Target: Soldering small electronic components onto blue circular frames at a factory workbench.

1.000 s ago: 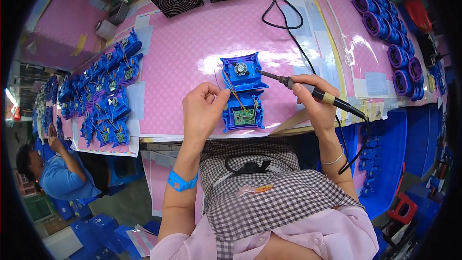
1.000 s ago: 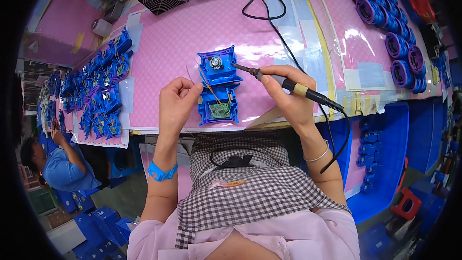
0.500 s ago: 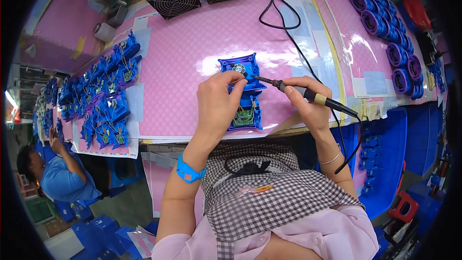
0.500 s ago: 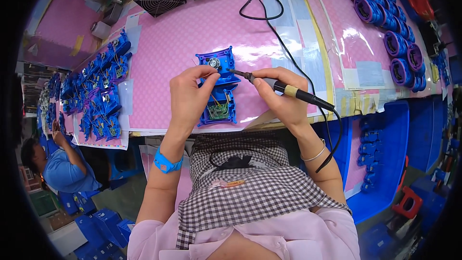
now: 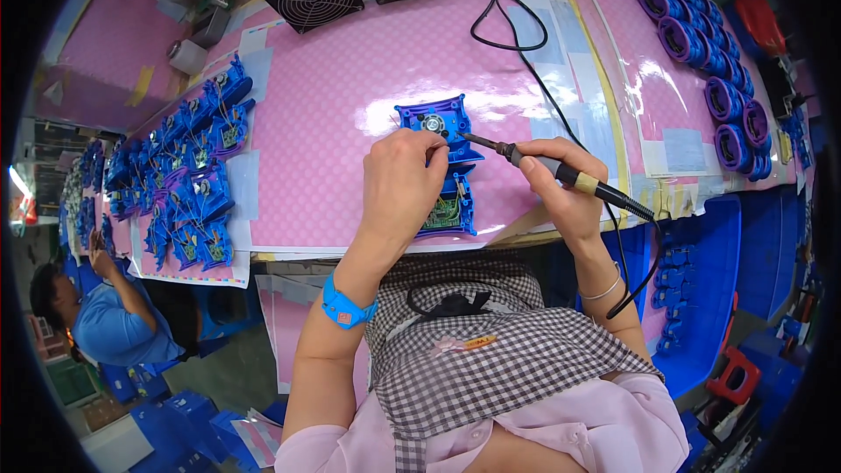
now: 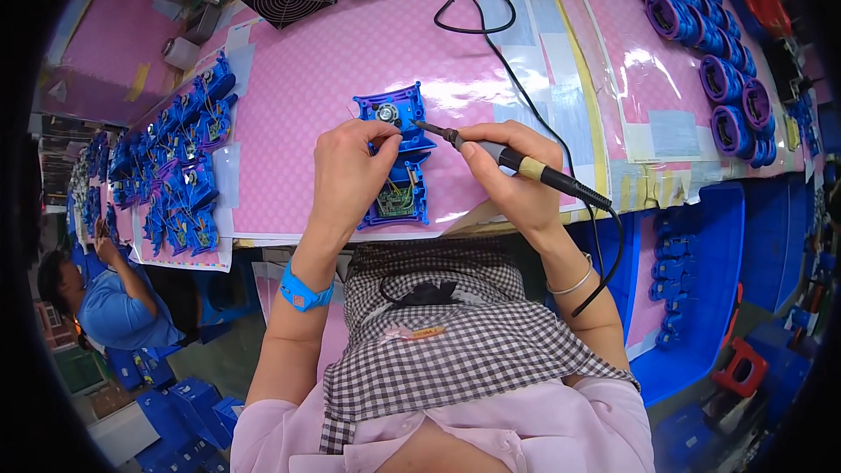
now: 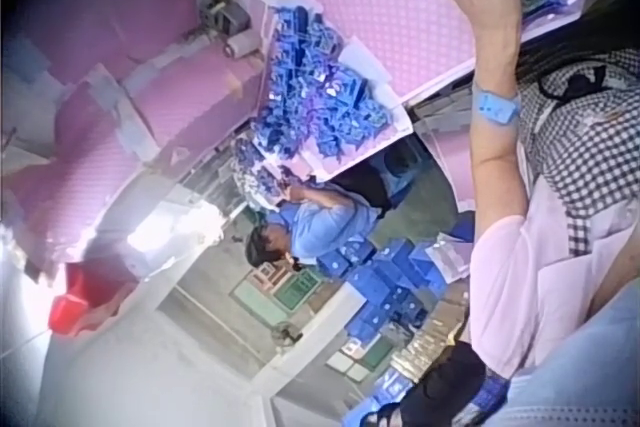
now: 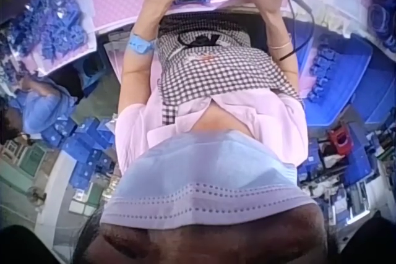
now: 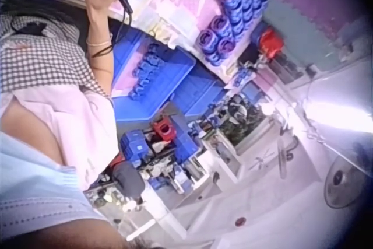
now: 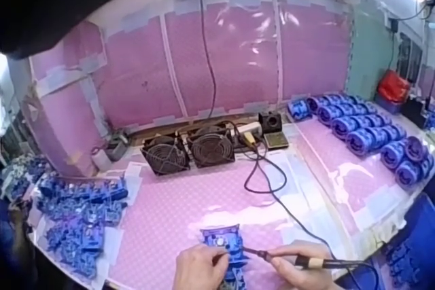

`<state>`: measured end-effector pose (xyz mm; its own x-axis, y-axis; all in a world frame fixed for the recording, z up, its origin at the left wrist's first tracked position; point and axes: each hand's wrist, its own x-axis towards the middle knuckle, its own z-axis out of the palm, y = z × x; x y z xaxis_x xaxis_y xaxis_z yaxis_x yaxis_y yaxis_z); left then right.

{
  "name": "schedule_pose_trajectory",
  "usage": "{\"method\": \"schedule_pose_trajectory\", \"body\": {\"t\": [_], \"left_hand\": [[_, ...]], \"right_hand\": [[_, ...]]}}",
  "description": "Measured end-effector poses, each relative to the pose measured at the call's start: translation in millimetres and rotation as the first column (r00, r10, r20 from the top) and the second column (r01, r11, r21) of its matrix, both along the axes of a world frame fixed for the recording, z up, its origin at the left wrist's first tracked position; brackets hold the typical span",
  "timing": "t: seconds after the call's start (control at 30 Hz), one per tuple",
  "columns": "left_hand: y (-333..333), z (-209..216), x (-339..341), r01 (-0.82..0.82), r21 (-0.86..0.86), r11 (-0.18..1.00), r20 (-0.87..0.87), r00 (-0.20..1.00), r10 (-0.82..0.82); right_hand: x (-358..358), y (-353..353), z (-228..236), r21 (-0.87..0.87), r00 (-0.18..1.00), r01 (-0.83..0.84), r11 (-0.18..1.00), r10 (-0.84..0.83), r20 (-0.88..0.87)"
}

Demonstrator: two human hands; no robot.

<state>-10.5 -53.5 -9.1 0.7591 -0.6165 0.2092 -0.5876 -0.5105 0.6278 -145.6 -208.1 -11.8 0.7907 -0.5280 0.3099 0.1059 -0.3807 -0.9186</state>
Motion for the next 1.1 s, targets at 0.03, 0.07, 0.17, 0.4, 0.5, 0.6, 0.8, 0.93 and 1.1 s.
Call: {"method": "schedule_pose_trajectory", "body": {"t": [0.03, 0.07, 0.17, 0.4, 0.5, 0.6, 0.8, 0.93, 1.1], "left_hand": [[-0.8, 0.1, -0.2, 0.002, -0.006, 1.000, -0.017, 1.000, -0.002], [-1.5, 0.4, -0.4, 0.004, -0.012, 1.000, -0.034, 0.999, -0.004], [-2.7, 1.3, -0.4, -0.001, 0.003, 1.000, -0.047, 0.999, 0.001], [-3.0, 1.8, -0.5, -0.010, 0.039, 0.999, -0.024, 1.000, 0.011], [-3.0, 1.4, -1.0, -0.017, 0.027, 0.999, -0.022, 1.000, 0.018], [-3.6, 0.7, -1.0, -0.017, 0.032, 0.999, -0.014, 1.000, 0.017], [-3.7, -0.2, -1.4, -0.018, -0.017, 1.000, -0.031, 0.999, 0.017], [-3.6, 0.5, -1.1, -0.007, -0.030, 1.000, -0.022, 1.000, 0.007], [-3.9, 1.3, -1.4, -0.017, -0.018, 1.000, -0.052, 0.998, 0.017]], "right_hand": [[-0.3, -0.2, 0.3, -0.010, 1.000, 0.000, 1.000, 0.000, 0.007], [-0.5, -0.3, 0.5, -0.019, 1.000, 0.000, 1.000, 0.000, 0.014], [-0.5, 0.3, 0.1, -0.011, 1.000, 0.002, 1.000, -0.002, 0.000], [0.6, 1.4, 2.5, -0.044, 1.000, -0.007, 0.999, 0.007, 0.008], [-0.1, 1.6, 2.6, -0.046, 1.000, -0.008, 0.999, 0.007, -0.017], [-2.0, 1.6, 5.4, -0.066, 1.000, -0.001, 0.998, 0.000, -0.022], [-5.9, 2.5, 8.2, 0.006, 1.000, -0.004, 1.000, 0.004, -0.019], [-7.3, 0.5, 7.9, 0.070, 0.999, 0.038, 0.997, -0.037, -0.021], [-9.0, -1.6, 4.9, 0.063, 0.998, 0.068, 0.996, -0.067, -0.020]]}}
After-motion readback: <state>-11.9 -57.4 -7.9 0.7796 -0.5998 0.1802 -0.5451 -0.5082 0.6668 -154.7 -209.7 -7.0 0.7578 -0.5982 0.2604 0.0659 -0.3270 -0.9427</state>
